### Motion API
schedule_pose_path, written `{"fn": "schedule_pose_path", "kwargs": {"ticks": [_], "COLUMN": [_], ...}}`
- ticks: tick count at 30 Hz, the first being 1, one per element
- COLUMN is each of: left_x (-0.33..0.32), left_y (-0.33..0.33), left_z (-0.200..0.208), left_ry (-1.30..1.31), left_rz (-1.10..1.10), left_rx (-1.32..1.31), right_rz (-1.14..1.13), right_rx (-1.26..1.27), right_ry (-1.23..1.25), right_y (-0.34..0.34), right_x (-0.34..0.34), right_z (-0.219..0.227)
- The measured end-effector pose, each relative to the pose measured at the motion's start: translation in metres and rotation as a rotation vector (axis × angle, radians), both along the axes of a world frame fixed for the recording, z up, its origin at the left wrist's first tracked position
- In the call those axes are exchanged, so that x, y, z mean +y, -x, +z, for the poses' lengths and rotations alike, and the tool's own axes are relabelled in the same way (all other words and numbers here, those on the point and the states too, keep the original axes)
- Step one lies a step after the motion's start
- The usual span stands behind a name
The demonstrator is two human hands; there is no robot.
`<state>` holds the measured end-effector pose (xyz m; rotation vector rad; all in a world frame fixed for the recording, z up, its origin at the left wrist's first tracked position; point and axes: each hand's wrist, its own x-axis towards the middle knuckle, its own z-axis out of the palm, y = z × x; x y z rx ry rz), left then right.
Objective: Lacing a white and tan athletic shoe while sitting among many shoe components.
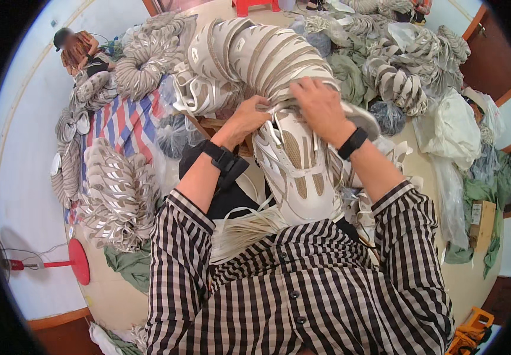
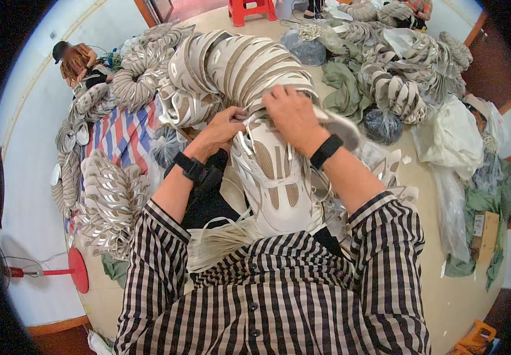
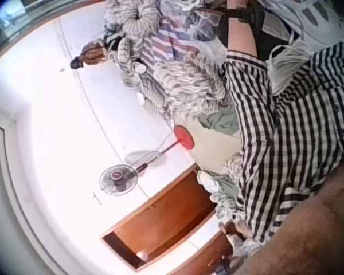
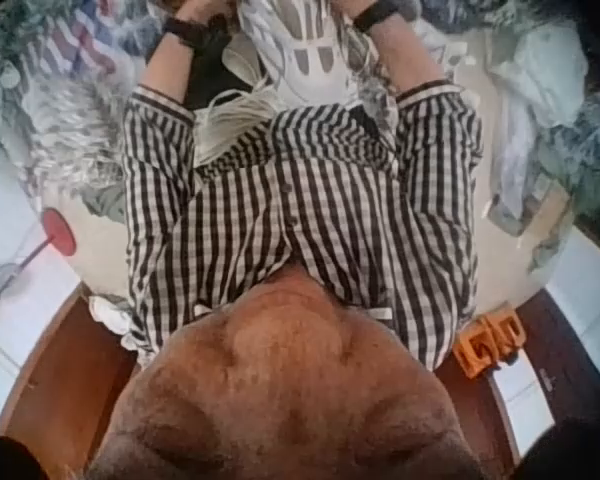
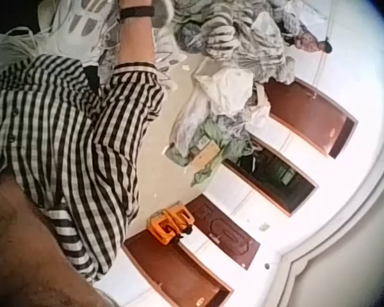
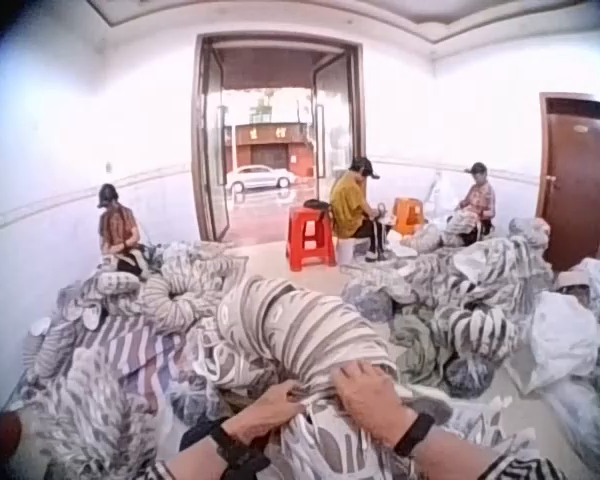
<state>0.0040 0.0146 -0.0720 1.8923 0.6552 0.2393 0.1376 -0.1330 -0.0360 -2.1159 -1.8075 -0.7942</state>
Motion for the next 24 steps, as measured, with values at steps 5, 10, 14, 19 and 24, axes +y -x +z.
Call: {"fn": "schedule_pose_path", "kwargs": {"ticks": [5,10,14,19,24], "left_x": [-0.016,-0.012,-0.002,0.009,-0.009], "left_y": [-0.002,0.066,0.041,0.014,-0.021], "left_z": [0.028,0.014,0.016,0.034,0.083], "left_ry": [0.214,0.221,0.173,-0.131,-0.875], "left_rz": [-0.166,-0.123,-0.26,-0.337,-0.077], "left_rx": [-0.063,-0.195,-0.119,0.013,-0.261], "right_rz": [0.164,0.21,0.006,0.032,0.098], "right_rx": [0.0,0.105,0.16,0.261,0.19], "right_ry": [-0.22,-0.235,-0.25,-0.251,-0.274], "right_y": [-0.063,-0.017,-0.034,-0.033,-0.002], "right_x": [0.009,0.002,-0.03,-0.026,-0.017], "right_z": [0.013,0.009,-0.025,-0.024,-0.012]}}
